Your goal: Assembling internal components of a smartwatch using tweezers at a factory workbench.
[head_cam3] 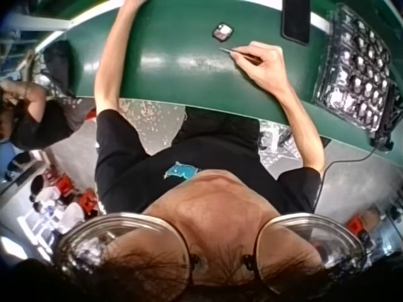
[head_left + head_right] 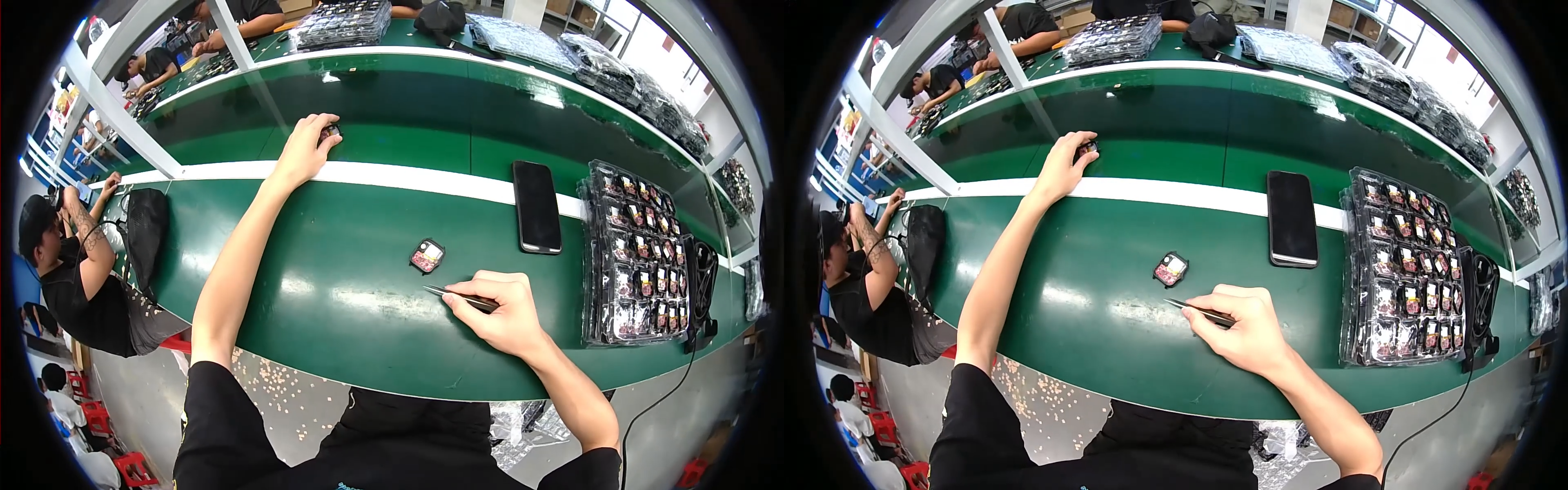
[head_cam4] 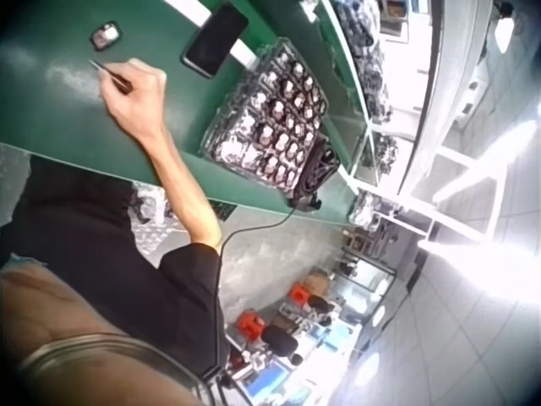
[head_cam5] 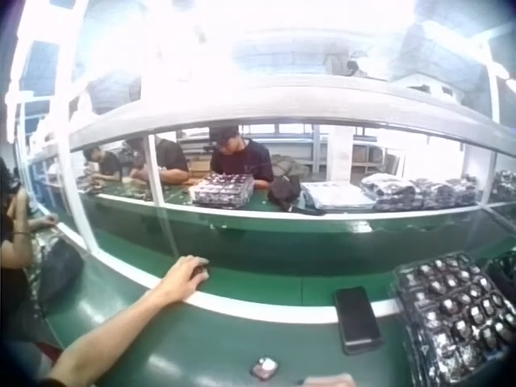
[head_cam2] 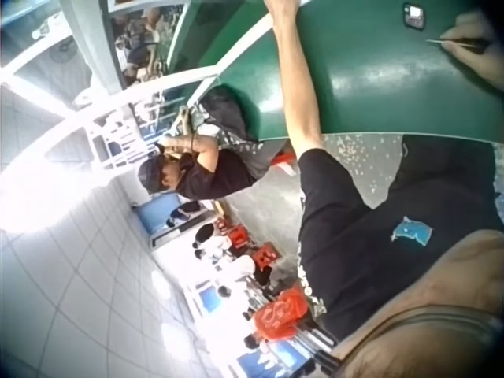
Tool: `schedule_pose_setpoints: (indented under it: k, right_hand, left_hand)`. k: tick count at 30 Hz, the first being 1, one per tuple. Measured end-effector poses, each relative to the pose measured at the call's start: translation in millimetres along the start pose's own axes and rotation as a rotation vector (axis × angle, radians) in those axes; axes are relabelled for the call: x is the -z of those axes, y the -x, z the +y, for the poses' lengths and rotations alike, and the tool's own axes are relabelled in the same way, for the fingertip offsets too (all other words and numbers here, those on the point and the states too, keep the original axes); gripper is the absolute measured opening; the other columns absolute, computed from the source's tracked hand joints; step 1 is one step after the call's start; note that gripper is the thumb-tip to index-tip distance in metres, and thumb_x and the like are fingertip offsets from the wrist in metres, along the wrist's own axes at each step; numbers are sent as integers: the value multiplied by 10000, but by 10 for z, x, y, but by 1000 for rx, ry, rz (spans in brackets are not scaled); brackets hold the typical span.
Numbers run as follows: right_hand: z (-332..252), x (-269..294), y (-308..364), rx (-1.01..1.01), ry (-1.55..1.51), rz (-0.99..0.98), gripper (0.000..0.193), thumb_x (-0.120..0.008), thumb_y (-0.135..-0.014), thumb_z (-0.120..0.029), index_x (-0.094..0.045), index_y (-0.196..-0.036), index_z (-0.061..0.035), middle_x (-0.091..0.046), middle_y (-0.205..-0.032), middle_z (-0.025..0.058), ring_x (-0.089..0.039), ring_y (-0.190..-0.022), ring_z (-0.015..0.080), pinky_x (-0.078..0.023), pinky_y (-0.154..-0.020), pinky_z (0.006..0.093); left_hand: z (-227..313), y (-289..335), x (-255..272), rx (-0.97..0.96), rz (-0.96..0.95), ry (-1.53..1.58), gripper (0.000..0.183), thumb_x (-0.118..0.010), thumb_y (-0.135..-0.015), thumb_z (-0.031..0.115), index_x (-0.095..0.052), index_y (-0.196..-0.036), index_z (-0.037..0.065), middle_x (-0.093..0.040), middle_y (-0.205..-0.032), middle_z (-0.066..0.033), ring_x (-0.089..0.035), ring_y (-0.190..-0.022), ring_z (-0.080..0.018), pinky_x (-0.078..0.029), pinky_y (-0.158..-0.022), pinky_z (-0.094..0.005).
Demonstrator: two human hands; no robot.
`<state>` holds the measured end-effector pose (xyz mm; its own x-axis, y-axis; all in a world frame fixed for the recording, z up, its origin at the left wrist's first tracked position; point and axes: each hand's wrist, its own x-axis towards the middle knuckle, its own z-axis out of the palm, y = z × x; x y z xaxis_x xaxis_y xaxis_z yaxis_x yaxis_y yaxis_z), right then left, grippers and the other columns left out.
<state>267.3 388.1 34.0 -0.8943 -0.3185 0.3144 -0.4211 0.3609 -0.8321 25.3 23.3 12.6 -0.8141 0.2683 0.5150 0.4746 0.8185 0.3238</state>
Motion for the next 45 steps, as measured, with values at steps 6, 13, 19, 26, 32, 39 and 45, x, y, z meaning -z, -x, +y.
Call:
schedule_pose_setpoints:
  k: [6,13,19,26,32,39,45]
  right_hand:
    - [108,79,14,-69,82,49,111,-830,-898,-63,-844,-988,0,-723,-719,115,-650,-576,164,-484,-544,325]
    - [108,120,-68,-294,-77,151,133,-822,-931,-62,-843,-1015,38,-765,-775,82,-652,-687,57,-481,-604,257]
    - [131,95,-40,-340,-143,187,132,-839,-944,-65,-841,-1011,48,-779,-814,76,-681,-728,65,-513,-634,239]
    - [99,93,-47,-328,-117,153,104,-839,-952,-53,-837,-993,43,-759,-798,56,-669,-719,52,-491,-613,228]
    - [61,60,-27,-308,-124,145,100,-842,-944,-31,-832,-1005,48,-734,-783,28,-624,-692,27,-428,-572,200]
    - [16,43,1,-229,-1,43,90,-843,-896,-9,-830,-970,41,-659,-669,21,-529,-563,18,-322,-492,231]
    - [53,21,39,-171,11,-30,117,-797,-878,64,-822,-992,72,-672,-695,37,-522,-586,37,-321,-522,228]
  left_hand:
    - [1298,574,432,-232,-392,617,360,-833,-906,54,-761,-1259,47,-734,-1136,-83,-688,-989,-204,-561,-891,-364]
    - [2011,1216,429,-524,-656,455,341,-860,-907,225,-785,-1228,134,-617,-1194,-66,-625,-970,-241,-528,-853,-398]
    - [1821,1139,291,-452,-377,270,602,-971,-752,404,-733,-1178,52,-662,-1202,-125,-664,-983,-305,-549,-893,-416]
    - [1704,1192,390,-276,-504,373,608,-981,-730,328,-754,-1229,64,-689,-1072,-68,-646,-957,-251,-466,-821,-363]
    - [1649,1201,315,-254,-480,403,533,-964,-734,185,-771,-1217,69,-674,-1100,-76,-645,-971,-265,-498,-855,-372]
    - [1666,1210,308,-258,-478,400,556,-954,-741,152,-762,-1257,77,-679,-1150,-73,-644,-940,-234,-519,-745,-352]
    - [1662,1194,305,-256,-560,525,552,-954,-742,241,-784,-1222,27,-727,-971,-71,-626,-809,-207,-400,-765,-336]
